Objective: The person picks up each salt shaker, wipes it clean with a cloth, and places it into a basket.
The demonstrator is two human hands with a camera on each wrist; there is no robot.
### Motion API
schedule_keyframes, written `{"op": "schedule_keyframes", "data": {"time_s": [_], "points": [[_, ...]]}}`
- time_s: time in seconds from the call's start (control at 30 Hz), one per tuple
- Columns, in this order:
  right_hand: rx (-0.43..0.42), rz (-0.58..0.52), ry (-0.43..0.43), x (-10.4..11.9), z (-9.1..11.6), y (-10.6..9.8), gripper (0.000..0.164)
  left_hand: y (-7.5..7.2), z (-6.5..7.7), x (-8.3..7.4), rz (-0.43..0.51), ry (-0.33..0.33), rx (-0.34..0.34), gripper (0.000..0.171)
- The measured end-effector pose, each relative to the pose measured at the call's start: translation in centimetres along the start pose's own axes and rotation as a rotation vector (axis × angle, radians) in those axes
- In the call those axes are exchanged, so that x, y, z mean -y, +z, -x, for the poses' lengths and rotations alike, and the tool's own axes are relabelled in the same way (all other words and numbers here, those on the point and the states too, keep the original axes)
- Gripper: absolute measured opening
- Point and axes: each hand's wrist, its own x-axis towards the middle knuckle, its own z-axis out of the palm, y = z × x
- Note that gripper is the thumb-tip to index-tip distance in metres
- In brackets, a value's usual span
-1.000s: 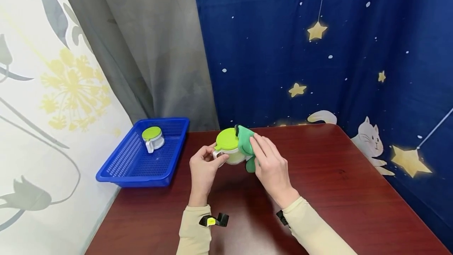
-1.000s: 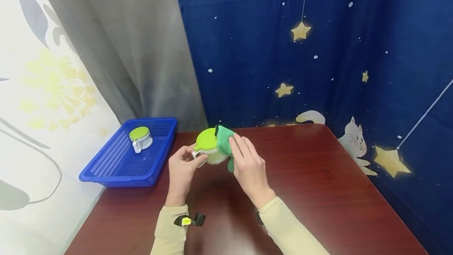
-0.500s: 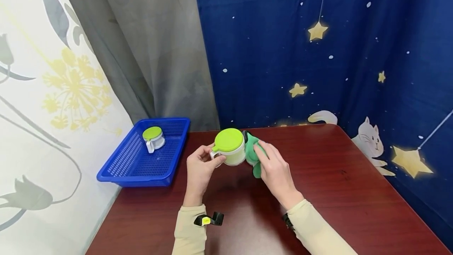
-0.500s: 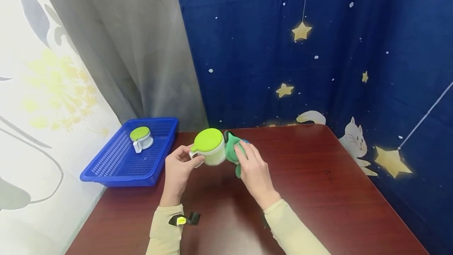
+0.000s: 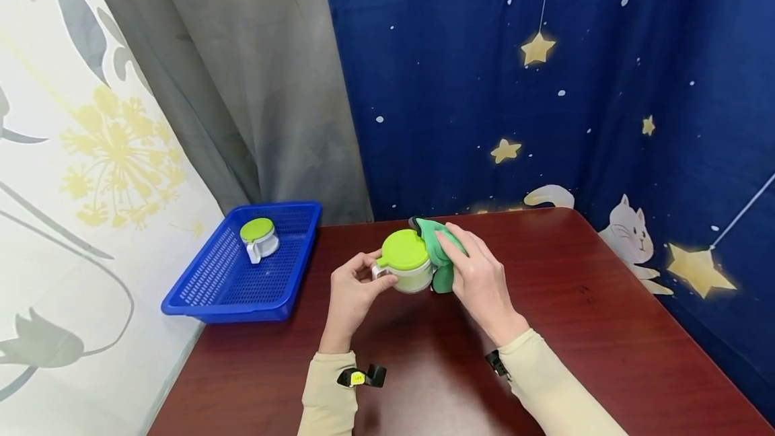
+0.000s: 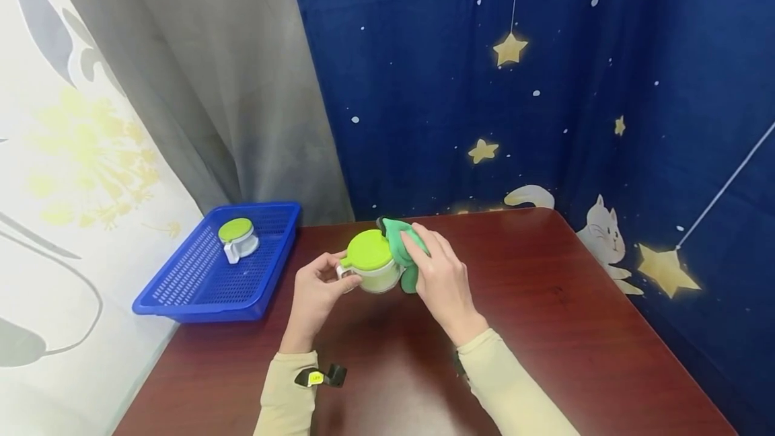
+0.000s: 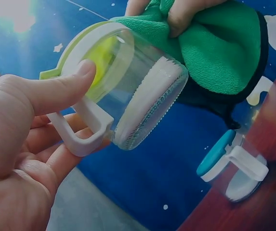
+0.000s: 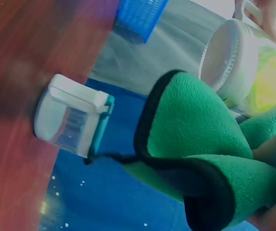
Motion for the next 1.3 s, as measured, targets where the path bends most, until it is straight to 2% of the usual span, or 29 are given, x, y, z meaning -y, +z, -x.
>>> {"op": "schedule_keyframes", "data": {"time_s": [0.2, 0.37, 0.53, 0.73, 0.83, 1.0, 1.13, 1.3], "points": [[0.049, 0.009, 0.002, 0.1, -0.4, -0.3, 0.058, -0.2, 0.0, -0.1, 0.026, 0.016, -0.007, 0.029], [0.029, -0.006, 0.003, 0.1, -0.2, -0.1, 0.054, -0.3, -0.3, 1.5, 0.049, 0.010, -0.015, 0.031], [0.061, 0.016, -0.001, -0.3, 0.9, 0.2, 0.050, -0.4, -0.6, 3.0, 0.109, 0.015, -0.004, 0.030], [0.169, 0.045, -0.019, -1.0, 2.6, 0.9, 0.049, -0.7, -0.5, 3.1, 0.140, 0.049, 0.008, 0.031], [0.178, 0.048, -0.028, -1.3, 3.0, 1.1, 0.050, -0.7, -0.4, 3.2, 0.150, 0.023, 0.007, 0.030], [0.138, 0.043, -0.044, -1.5, 2.8, 1.1, 0.051, -0.7, -0.4, 3.2, 0.116, 0.028, 0.017, 0.025], [0.055, 0.010, -0.045, -1.2, 2.4, 1.3, 0.046, -0.8, -0.5, 3.4, 0.056, 0.046, 0.006, 0.023], [-0.027, -0.045, -0.036, -0.7, 1.6, 1.4, 0.042, -0.9, -0.5, 4.1, 0.088, 0.034, -0.033, 0.021]]}}
